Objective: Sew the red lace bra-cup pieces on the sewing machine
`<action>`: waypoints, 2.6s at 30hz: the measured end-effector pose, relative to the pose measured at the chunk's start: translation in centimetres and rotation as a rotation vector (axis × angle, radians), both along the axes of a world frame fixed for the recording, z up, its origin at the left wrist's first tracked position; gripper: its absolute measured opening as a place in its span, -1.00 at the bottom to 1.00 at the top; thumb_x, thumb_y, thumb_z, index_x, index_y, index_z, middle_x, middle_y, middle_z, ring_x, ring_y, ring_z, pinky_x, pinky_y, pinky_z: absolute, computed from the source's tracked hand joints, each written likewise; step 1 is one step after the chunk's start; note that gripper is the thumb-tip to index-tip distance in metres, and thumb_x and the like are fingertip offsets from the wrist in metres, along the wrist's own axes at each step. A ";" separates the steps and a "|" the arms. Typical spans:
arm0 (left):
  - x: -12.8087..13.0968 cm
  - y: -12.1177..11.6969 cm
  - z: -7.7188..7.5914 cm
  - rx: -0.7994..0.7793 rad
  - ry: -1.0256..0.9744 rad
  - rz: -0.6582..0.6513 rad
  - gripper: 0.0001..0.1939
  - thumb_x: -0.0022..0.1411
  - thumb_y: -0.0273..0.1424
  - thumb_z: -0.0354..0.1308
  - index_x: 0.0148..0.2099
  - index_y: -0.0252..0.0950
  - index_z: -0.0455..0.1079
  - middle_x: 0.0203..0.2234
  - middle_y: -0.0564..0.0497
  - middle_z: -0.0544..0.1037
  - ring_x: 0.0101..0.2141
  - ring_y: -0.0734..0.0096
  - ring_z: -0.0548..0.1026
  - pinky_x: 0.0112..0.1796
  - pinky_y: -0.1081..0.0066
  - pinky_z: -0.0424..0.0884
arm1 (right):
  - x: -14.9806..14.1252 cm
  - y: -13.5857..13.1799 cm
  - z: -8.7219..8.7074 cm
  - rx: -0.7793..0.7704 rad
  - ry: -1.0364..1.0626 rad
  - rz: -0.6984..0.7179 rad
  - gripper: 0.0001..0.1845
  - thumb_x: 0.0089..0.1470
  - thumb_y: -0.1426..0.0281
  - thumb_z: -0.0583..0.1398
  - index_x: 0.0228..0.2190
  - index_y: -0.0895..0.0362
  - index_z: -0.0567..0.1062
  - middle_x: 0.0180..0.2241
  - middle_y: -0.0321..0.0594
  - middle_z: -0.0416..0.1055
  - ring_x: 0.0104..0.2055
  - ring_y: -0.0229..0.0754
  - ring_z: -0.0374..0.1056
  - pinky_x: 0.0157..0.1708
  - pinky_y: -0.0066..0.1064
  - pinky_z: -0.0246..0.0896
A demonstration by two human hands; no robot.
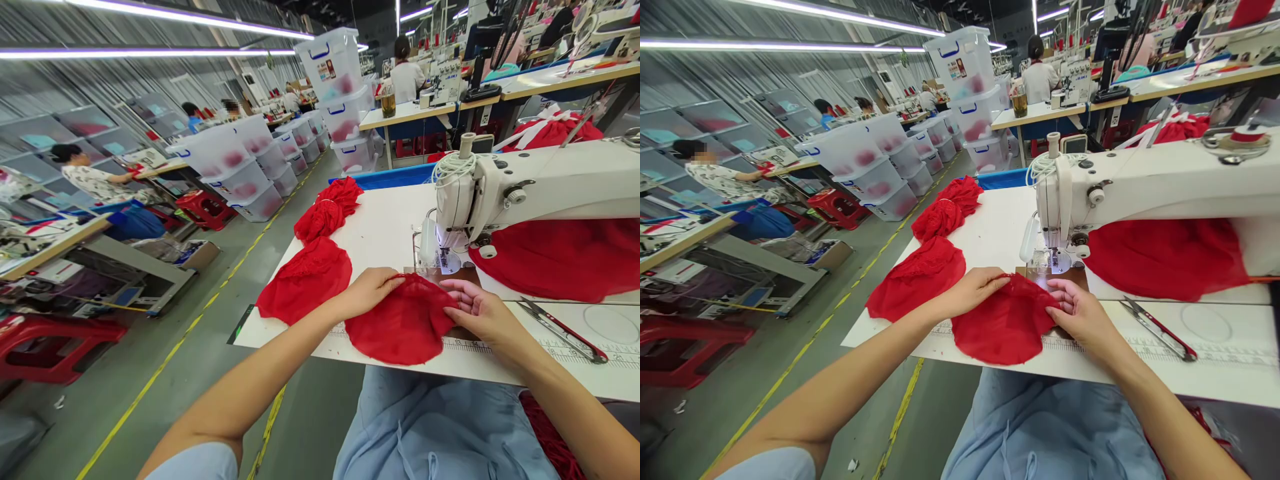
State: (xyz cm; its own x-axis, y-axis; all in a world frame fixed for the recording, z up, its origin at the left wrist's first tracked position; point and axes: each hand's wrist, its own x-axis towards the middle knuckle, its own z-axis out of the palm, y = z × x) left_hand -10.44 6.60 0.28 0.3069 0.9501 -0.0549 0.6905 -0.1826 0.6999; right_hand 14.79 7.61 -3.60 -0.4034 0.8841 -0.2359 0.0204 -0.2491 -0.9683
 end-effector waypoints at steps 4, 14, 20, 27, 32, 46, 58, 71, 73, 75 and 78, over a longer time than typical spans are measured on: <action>-0.9 0.5 -0.1 -0.089 -0.149 0.070 -0.60 0.43 -0.13 -0.08 -0.29 -0.29 0.39 -0.35 0.01 0.54 -0.26 0.29 0.45 -0.17 0.36 0.42 | -0.2 -0.1 -0.4 0.094 -0.038 -0.010 -0.25 -0.27 0.10 0.50 -0.05 0.10 0.48 -0.22 -0.14 0.55 -0.17 -0.06 0.51 -0.15 -0.27 0.49; -1.9 0.9 -0.8 -0.185 -0.332 0.124 -0.51 0.37 0.00 0.03 -0.19 -0.35 0.50 -0.27 -0.07 0.61 -0.19 0.19 0.52 -0.11 0.26 0.46 | -0.1 -0.1 -0.3 0.237 -0.079 -0.122 -0.30 -0.11 -0.15 0.38 -0.12 0.08 0.46 -0.24 -0.12 0.55 -0.28 -0.08 0.51 -0.26 -0.25 0.55; -2.9 2.4 -1.9 -0.220 -0.397 0.219 -0.54 0.37 -0.03 0.09 -0.19 -0.36 0.51 -0.27 -0.08 0.62 -0.18 0.20 0.54 -0.05 0.24 0.45 | 0.1 0.0 -1.2 0.446 -0.233 -0.185 -0.44 0.03 -0.07 0.27 -0.07 0.02 0.46 -0.16 -0.11 0.57 -0.16 0.05 0.55 -0.18 -0.09 0.55; -3.4 3.0 -2.0 -0.227 -0.443 0.201 -0.61 0.40 -0.13 0.05 -0.21 -0.36 0.49 -0.21 -0.12 0.63 -0.18 0.20 0.56 0.00 0.18 0.46 | 0.2 -0.9 -0.7 1.098 -0.443 -0.110 -0.77 0.30 0.29 0.07 -0.18 0.01 0.53 -0.17 -0.20 0.57 -0.18 -0.03 0.52 -0.13 -0.17 0.46; -3.4 2.9 -1.7 -0.218 -0.439 0.181 -0.59 0.39 -0.08 0.09 -0.21 -0.35 0.50 -0.25 -0.08 0.63 -0.18 0.20 0.56 0.03 0.17 0.44 | -0.3 -1.0 -0.6 1.307 -0.443 0.021 -0.80 0.32 0.45 0.08 -0.15 0.07 0.51 -0.19 -0.22 0.56 -0.20 -0.16 0.53 -0.15 -0.38 0.43; 4.0 -3.4 3.4 0.037 0.350 -0.218 -0.68 0.53 -0.24 -0.10 -0.12 -0.24 0.45 -0.23 -0.04 0.62 -0.24 0.22 0.56 -0.21 0.32 0.40 | -0.6 -3.8 1.7 1.255 -0.329 -0.008 -0.66 0.33 0.40 0.18 0.12 0.06 0.41 0.04 -0.05 0.50 -0.30 -0.22 0.54 -0.39 -0.47 0.51; 7.4 -4.9 5.2 0.130 0.453 -0.321 -0.76 0.31 -0.64 -0.06 -0.16 -0.32 0.40 -0.19 -0.11 0.54 -0.20 0.22 0.50 -0.19 0.30 0.43 | 8.3 -4.0 6.2 0.836 -0.432 -0.166 -0.70 0.28 0.11 0.19 -0.29 0.06 0.56 -0.52 -0.24 0.52 -0.52 -0.16 0.46 -0.56 -0.43 0.41; 17.5 1.1 -0.9 -0.419 -0.992 0.164 -0.54 0.47 -0.36 -0.14 0.36 -0.26 0.09 0.11 -0.26 0.52 0.04 0.28 0.57 0.08 0.22 0.47 | 14.9 5.2 4.9 1.183 -0.880 -0.491 -0.73 0.21 0.41 0.03 -0.27 0.11 0.53 -0.25 -0.09 0.56 -0.31 -0.06 0.56 -0.24 -0.23 0.55; 18.7 2.2 -2.0 -0.192 -0.858 0.107 -0.32 0.39 -0.42 -0.01 0.48 -0.25 -0.08 0.36 -0.27 0.25 0.32 0.18 0.29 0.30 0.14 0.21 | 14.7 6.4 4.3 1.202 -1.038 -0.506 -0.67 0.23 0.36 0.03 -0.13 0.20 0.53 -0.17 0.03 0.54 -0.25 0.06 0.55 -0.27 -0.11 0.54; 19.4 3.1 -2.5 -0.033 -0.586 0.001 -0.09 0.30 -0.47 0.09 0.53 -0.30 -0.32 0.43 -0.33 0.05 0.40 0.05 0.09 0.36 0.06 0.06 | 14.3 7.0 4.0 1.205 -1.181 -0.510 -0.60 0.30 0.32 0.01 -0.03 0.28 0.50 -0.08 0.16 0.50 -0.26 0.13 0.53 -0.41 -0.09 0.49; 20.3 4.3 -2.1 0.120 -0.181 -0.140 -0.02 0.28 -0.49 0.10 0.54 -0.25 -0.42 0.40 -0.43 0.04 0.39 -0.21 0.06 0.33 -0.12 0.07 | 13.7 7.4 3.9 1.216 -1.351 -0.485 -0.57 0.36 0.31 -0.03 0.00 0.34 0.47 -0.08 0.23 0.46 -0.34 0.13 0.51 -0.61 -0.18 0.35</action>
State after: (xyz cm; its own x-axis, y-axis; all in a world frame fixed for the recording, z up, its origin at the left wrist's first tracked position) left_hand 9.84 10.86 -1.85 0.4304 0.8942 0.1229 0.5185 -0.3564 0.7773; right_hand 28.45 15.05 0.27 -0.2034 0.7567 0.6213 0.9674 0.2533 0.0081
